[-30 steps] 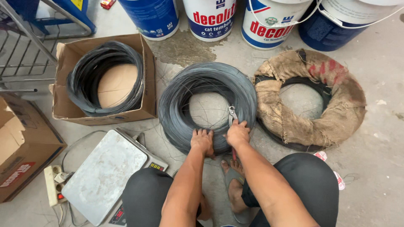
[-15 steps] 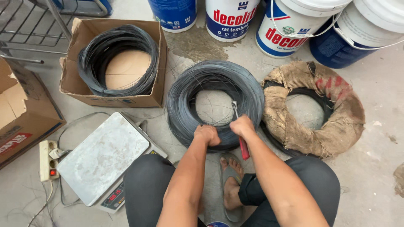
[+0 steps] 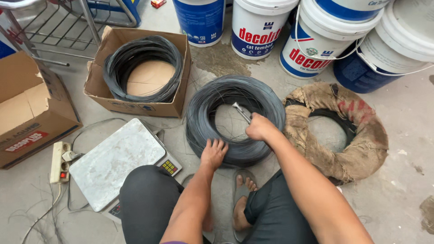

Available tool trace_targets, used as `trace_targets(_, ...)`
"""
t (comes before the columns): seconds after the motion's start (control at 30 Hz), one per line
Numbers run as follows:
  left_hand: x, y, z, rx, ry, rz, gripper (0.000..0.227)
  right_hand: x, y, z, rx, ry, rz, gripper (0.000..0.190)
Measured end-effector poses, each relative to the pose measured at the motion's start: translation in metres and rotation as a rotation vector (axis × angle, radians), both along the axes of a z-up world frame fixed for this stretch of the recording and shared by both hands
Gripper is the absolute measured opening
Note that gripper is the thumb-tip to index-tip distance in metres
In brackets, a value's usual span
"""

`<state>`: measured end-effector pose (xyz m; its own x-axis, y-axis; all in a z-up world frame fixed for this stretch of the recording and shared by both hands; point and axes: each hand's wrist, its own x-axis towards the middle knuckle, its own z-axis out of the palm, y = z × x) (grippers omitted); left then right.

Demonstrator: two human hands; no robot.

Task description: The person sits on the floor and handles a coil of black wire, placing it on a digital scale. They then use red-handled pliers to cut a section of the wire from the coil.

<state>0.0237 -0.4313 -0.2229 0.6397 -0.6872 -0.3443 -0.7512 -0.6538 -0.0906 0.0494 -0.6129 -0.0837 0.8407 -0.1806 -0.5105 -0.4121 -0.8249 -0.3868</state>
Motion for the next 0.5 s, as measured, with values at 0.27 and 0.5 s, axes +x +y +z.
trace_targets(0.27, 0.023, -0.012, -0.059, -0.304, -0.133, 0.047, 0.023, 0.006, 0.03, -0.004, -0.068, 0.055, 0.087, 0.055)
trace_targets(0.5, 0.018, 0.003, 0.008, -0.225, -0.036, 0.185, 0.03, 0.01, 0.018, -0.068, -0.025, 0.042, 0.071, 0.057)
